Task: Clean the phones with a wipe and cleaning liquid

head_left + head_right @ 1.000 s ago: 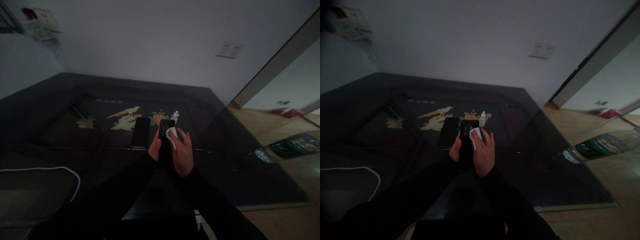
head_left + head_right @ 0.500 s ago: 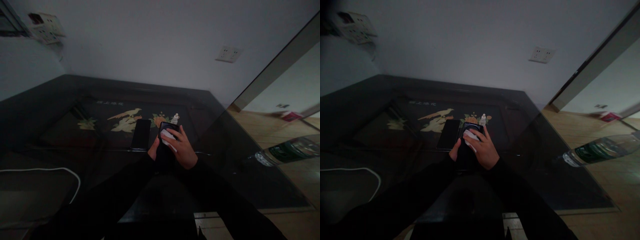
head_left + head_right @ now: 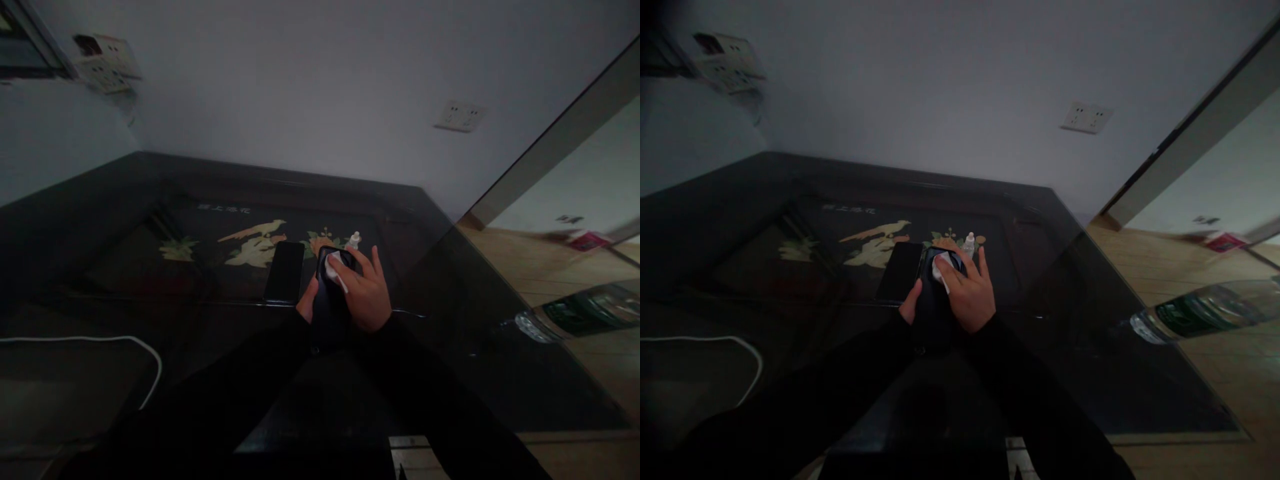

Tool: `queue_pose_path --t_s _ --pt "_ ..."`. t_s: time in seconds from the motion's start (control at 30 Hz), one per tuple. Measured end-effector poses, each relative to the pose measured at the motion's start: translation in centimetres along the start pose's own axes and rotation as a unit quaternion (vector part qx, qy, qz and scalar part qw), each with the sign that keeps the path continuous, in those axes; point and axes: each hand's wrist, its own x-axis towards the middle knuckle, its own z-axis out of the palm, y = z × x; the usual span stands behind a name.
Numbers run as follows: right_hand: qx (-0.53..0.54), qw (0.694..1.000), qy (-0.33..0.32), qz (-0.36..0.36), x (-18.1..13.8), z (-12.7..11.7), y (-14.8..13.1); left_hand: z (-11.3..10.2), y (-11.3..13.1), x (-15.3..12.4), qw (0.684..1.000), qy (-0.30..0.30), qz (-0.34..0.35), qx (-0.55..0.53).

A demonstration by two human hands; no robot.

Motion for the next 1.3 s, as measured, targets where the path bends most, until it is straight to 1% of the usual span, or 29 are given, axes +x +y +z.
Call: queue_pose_path --t_s 0.13,0.2,0.23,0.3,0.33,0.4,0.43,0.47,0.5,0.53,0.6,0.63,0.67,0.7,0.77,0.83,0.9,0.97,1.0,1.03,1.07,1.1,1.13,1.17,1.2,1.23,1.27,1.3 --pt "-0.006 0.997 0.028 0.078 -0.1 0.1 0.0 -0.7 0.1 0.4 0.992 -0.080 0.097 0.015" --pt "0.011 0.994 0.033 0.101 -0.4 0.0 -0.5 -1.1 0.2 0.6 0.988 -0.105 0.115 0.020" --pt "0.029 0.993 0.032 0.109 -0.5 0.0 -1.0 -1.3 0.2 0.7 0.987 -0.101 0.124 0.015" --pt "0.087 0.989 0.025 0.120 -0.7 -0.2 -1.9 -1.6 0.3 0.8 0.989 -0.065 0.136 -0.007" --pt "0.127 0.984 0.020 0.123 -0.7 -0.3 -2.3 -1.7 0.4 0.8 0.991 -0.044 0.128 -0.020" --pt "0.230 0.962 0.008 0.147 -0.6 -0.5 -2.5 -1.8 0.6 0.8 0.996 -0.024 0.074 -0.043" --pt "0.290 0.941 0.004 0.176 -0.5 -0.7 -2.3 -1.8 0.8 0.7 0.998 -0.031 0.029 -0.046" --pt "0.352 0.910 0.009 0.218 -0.3 -0.8 -1.9 -1.8 1.0 0.7 0.998 -0.047 -0.023 -0.045" --pt "0.412 0.871 0.032 0.268 -0.1 -0.9 -1.4 -1.7 1.3 0.6 0.995 -0.066 -0.067 -0.042" --pt "0.465 0.823 0.072 0.319 0.0 -1.0 -0.7 -1.6 1.6 0.5 0.991 -0.083 -0.099 -0.040" --pt "0.544 0.722 0.168 0.393 0.4 -1.2 0.6 -1.4 2.0 0.4 0.984 -0.112 -0.132 -0.038" --pt "0.569 0.681 0.205 0.413 0.6 -1.2 1.0 -1.3 2.1 0.4 0.982 -0.121 -0.140 -0.039" --pt "0.588 0.650 0.224 0.426 0.7 -1.3 1.3 -1.3 2.2 0.3 0.981 -0.126 -0.143 -0.042" --pt "0.604 0.629 0.223 0.435 0.7 -1.3 1.5 -1.2 2.2 0.3 0.980 -0.128 -0.149 -0.044" --pt "0.628 0.607 0.193 0.447 0.8 -1.3 1.4 -1.3 2.1 0.2 0.978 -0.128 -0.160 -0.042" --pt "0.645 0.595 0.168 0.449 0.7 -1.2 1.1 -1.4 2.0 0.2 0.977 -0.131 -0.164 -0.041" --pt "0.655 0.590 0.157 0.446 0.5 -1.0 1.0 -1.6 2.0 0.2 0.975 -0.141 -0.165 -0.039" --pt "0.652 0.594 0.155 0.444 0.3 -0.9 1.1 -1.7 2.0 0.2 0.975 -0.146 -0.161 -0.037" --pt "0.644 0.604 0.157 0.443 0.2 -0.9 1.3 -1.8 2.0 0.1 0.976 -0.146 -0.159 -0.037" --pt "0.626 0.623 0.163 0.439 0.0 -0.9 1.4 -1.8 2.0 0.1 0.976 -0.145 -0.160 -0.038" --pt "0.595 0.656 0.171 0.431 -0.1 -1.0 1.5 -1.8 1.9 0.0 0.975 -0.142 -0.165 -0.040" --pt "0.549 0.704 0.181 0.413 -0.2 -1.1 1.5 -1.7 1.8 -0.1 0.974 -0.140 -0.172 -0.041" --pt "0.490 0.762 0.186 0.379 -0.3 -1.2 1.5 -1.7 1.7 -0.1 0.973 -0.136 -0.181 -0.041" --pt "0.424 0.826 0.182 0.325 -0.4 -1.3 1.4 -1.6 1.6 0.0 0.973 -0.128 -0.188 -0.037" --pt "0.355 0.885 0.164 0.254 -0.4 -1.4 1.3 -1.5 1.5 0.1 0.975 -0.114 -0.188 -0.032" --pt "0.290 0.931 0.133 0.175 -0.5 -1.4 1.1 -1.4 1.4 0.3 0.978 -0.099 -0.182 -0.028" --pt "0.232 0.962 0.095 0.102 -0.5 -1.3 0.8 -1.3 1.3 0.6 0.981 -0.085 -0.172 -0.024" --pt "0.184 0.980 0.057 0.044 -0.4 -1.2 0.6 -1.2 1.2 1.0 0.986 -0.067 -0.150 -0.024"
